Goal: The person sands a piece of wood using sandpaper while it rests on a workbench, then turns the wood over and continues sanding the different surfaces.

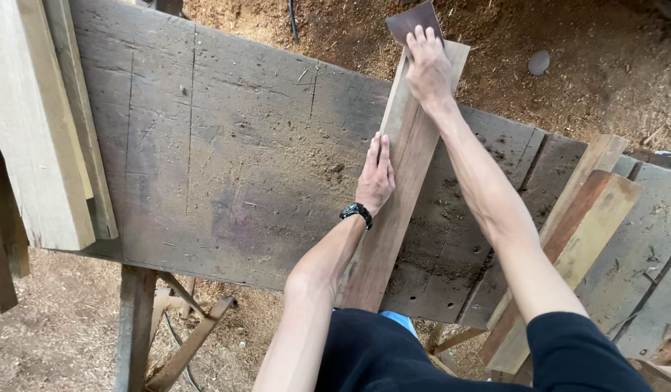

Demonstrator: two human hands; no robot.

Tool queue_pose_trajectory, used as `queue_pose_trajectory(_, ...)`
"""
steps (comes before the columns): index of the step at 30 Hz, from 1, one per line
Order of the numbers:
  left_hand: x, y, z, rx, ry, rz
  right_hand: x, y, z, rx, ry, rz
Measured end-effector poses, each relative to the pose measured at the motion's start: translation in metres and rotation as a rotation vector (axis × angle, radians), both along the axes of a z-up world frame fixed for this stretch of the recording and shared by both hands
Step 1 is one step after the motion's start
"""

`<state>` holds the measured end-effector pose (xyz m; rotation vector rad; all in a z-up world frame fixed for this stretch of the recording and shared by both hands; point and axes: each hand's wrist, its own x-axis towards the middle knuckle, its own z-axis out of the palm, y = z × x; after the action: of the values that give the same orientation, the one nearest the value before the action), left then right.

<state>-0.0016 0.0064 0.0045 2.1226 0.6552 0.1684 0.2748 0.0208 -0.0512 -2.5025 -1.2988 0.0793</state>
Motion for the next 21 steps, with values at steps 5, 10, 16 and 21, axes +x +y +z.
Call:
queue_pose_trajectory(5, -0.002, -0.002, -0.006, 0.045, -0.063, 0.028, 0.008, 0.033, 0.015, -0.177, 0.266, -0.137)
queue_pose_trajectory(10, 0.0, 0.002, -0.005, 0.017, -0.056, 0.018, -0.012, -0.005, 0.013, -0.049, 0.044, 0.085)
queue_pose_trajectory(16, -0.002, -0.005, -0.011, 0.017, -0.054, 0.024, 0.001, 0.006, 0.012, -0.047, 0.046, 0.138)
queue_pose_trajectory(21, 0.002, -0.002, -0.009, 0.003, -0.05, 0.014, -0.038, -0.022, 0.027, -0.101, 0.037, 0.197)
